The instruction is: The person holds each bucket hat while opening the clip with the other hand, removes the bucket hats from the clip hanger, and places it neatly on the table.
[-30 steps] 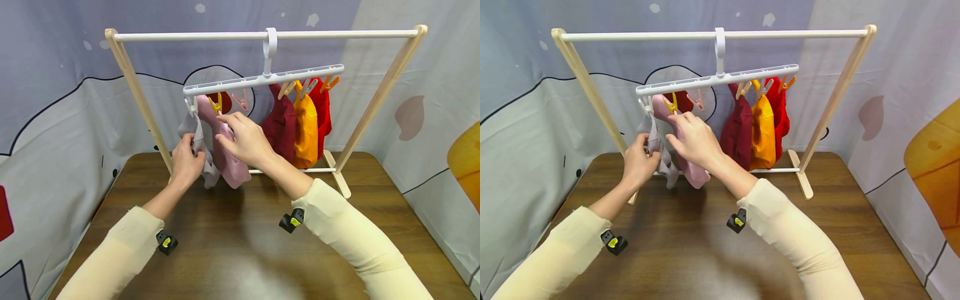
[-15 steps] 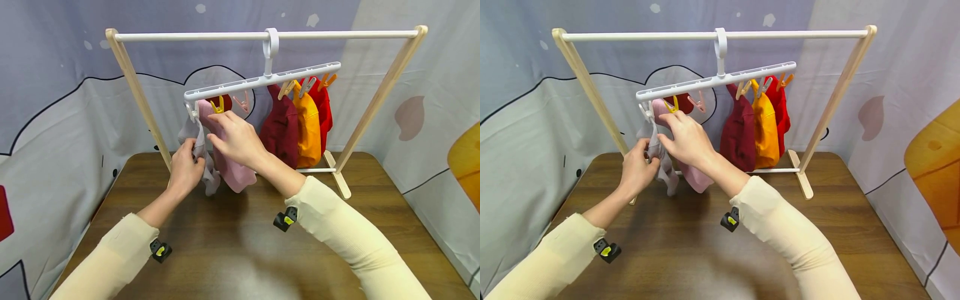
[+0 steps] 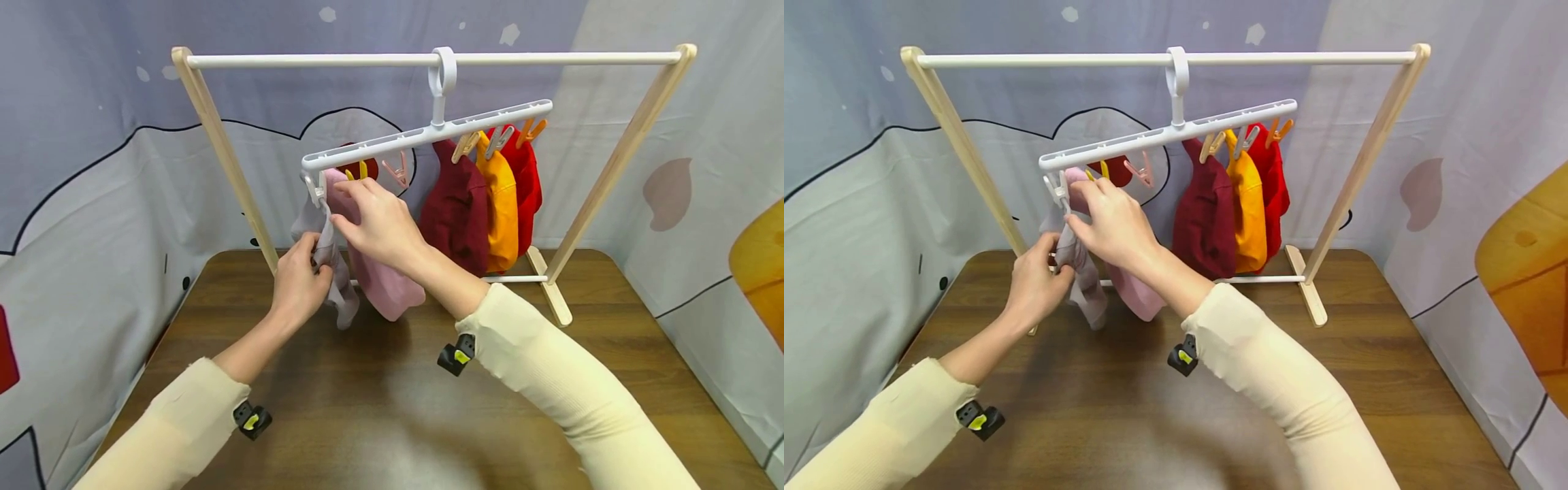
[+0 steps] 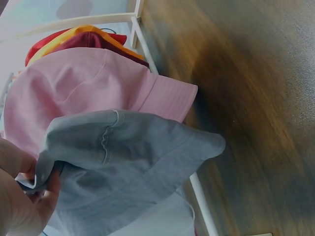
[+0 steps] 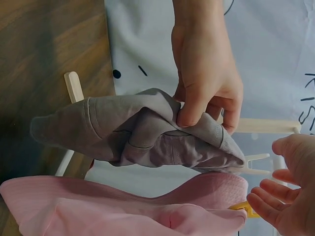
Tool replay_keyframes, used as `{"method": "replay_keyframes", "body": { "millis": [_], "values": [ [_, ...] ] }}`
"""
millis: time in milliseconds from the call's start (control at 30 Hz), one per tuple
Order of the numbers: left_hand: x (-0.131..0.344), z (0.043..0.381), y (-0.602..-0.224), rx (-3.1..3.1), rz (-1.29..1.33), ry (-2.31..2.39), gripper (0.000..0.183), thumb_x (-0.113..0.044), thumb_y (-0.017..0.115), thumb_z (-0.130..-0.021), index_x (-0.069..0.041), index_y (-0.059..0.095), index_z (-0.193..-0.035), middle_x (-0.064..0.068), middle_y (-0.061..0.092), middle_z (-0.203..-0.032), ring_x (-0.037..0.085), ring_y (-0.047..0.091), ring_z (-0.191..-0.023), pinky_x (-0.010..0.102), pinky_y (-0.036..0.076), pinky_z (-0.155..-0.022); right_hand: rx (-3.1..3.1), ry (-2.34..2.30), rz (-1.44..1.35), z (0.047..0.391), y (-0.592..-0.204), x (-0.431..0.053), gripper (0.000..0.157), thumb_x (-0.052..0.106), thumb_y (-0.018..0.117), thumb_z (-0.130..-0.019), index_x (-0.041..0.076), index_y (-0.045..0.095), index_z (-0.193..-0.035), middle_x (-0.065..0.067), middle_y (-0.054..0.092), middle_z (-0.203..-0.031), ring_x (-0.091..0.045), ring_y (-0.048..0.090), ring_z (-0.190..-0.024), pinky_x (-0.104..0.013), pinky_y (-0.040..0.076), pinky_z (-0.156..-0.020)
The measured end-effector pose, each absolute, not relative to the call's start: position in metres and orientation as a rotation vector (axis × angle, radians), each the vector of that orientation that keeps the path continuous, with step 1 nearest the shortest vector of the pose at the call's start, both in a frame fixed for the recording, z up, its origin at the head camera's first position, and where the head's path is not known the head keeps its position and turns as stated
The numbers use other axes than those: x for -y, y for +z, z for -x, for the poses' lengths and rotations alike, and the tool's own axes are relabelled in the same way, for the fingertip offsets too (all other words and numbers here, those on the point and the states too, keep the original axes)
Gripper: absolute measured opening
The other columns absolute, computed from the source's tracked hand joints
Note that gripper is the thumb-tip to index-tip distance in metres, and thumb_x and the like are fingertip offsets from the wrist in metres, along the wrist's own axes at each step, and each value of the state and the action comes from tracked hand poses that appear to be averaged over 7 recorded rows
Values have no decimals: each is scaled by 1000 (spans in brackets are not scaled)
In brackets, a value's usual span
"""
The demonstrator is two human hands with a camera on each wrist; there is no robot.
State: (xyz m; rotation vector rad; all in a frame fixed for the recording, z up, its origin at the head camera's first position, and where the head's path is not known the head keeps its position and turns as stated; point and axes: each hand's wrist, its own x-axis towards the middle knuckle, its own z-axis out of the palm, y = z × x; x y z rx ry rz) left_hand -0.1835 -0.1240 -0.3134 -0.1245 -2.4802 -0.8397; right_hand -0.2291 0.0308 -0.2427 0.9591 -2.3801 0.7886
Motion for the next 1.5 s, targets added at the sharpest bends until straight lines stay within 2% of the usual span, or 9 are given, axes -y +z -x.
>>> {"method": "replay_keyframes", "body": {
  "millis": [233, 500, 767, 900, 1000, 1167, 1233, 1500],
  "values": [
    [124, 179, -313, 2462, 161, -833, 34, 3, 58, -73, -5, 57, -106, 12, 65, -89, 26, 60, -77, 39, 46, -66, 2362, 857, -912, 230, -245, -25, 43, 27, 64, -84, 11, 57, -122, -7, 62, -106, -16, 58, -89, -34, 47, -73],
    [124, 173, -311, 2482, 179, -835, 35, 2, 58, -73, -7, 59, -106, 13, 66, -89, 27, 63, -81, 42, 47, -68, 2362, 908, -864, 229, -248, -19, 45, 26, 65, -83, 10, 56, -124, -6, 62, -111, -16, 60, -98, -36, 48, -78],
    [125, 166, -310, 2477, 190, -848, 32, 1, 57, -72, -10, 62, -102, 9, 66, -81, 24, 60, -77, 41, 43, -65, 2378, 932, -810, 229, -250, -14, 44, 29, 64, -84, 10, 56, -123, -3, 63, -111, -14, 61, -96, -35, 49, -78],
    [124, 164, -308, 2462, 212, -847, 31, 1, 57, -71, -10, 62, -99, 7, 66, -78, 21, 60, -71, 43, 44, -82, 2377, 965, -800, 230, -251, -12, 43, 29, 64, -84, 11, 56, -122, -1, 64, -111, -10, 63, -93, -33, 49, -80],
    [124, 163, -308, 2450, 230, -844, 30, 1, 56, -71, -10, 63, -97, 7, 66, -76, 20, 60, -68, 46, 40, -92, 2367, 990, -785, 231, -252, -10, 40, 29, 65, -83, 12, 57, -119, 2, 66, -107, -7, 64, -90, -32, 49, -79],
    [123, 161, -306, 2445, 239, -821, 29, 0, 58, -70, -11, 65, -96, 6, 67, -77, 19, 61, -70, 39, 46, -73, 2358, 1037, -753, 233, -252, -7, 34, 29, 65, -83, 12, 58, -112, 5, 67, -99, -3, 64, -84, -32, 48, -76],
    [123, 161, -306, 2447, 237, -814, 29, -1, 59, -70, -11, 66, -97, 6, 67, -79, 19, 61, -72, 38, 45, -66, 2361, 1044, -740, 233, -252, -5, 33, 29, 65, -83, 12, 58, -111, 6, 68, -98, -2, 64, -83, -31, 48, -76],
    [124, 161, -306, 2447, 250, -825, 27, 0, 60, -72, -8, 67, -96, 6, 67, -83, 19, 59, -76, 34, 44, -63, 2340, 1049, -669, 232, -251, -1, 29, 32, 66, -83, 13, 58, -104, 5, 70, -93, -4, 65, -81, -32, 48, -75]
  ]
}}
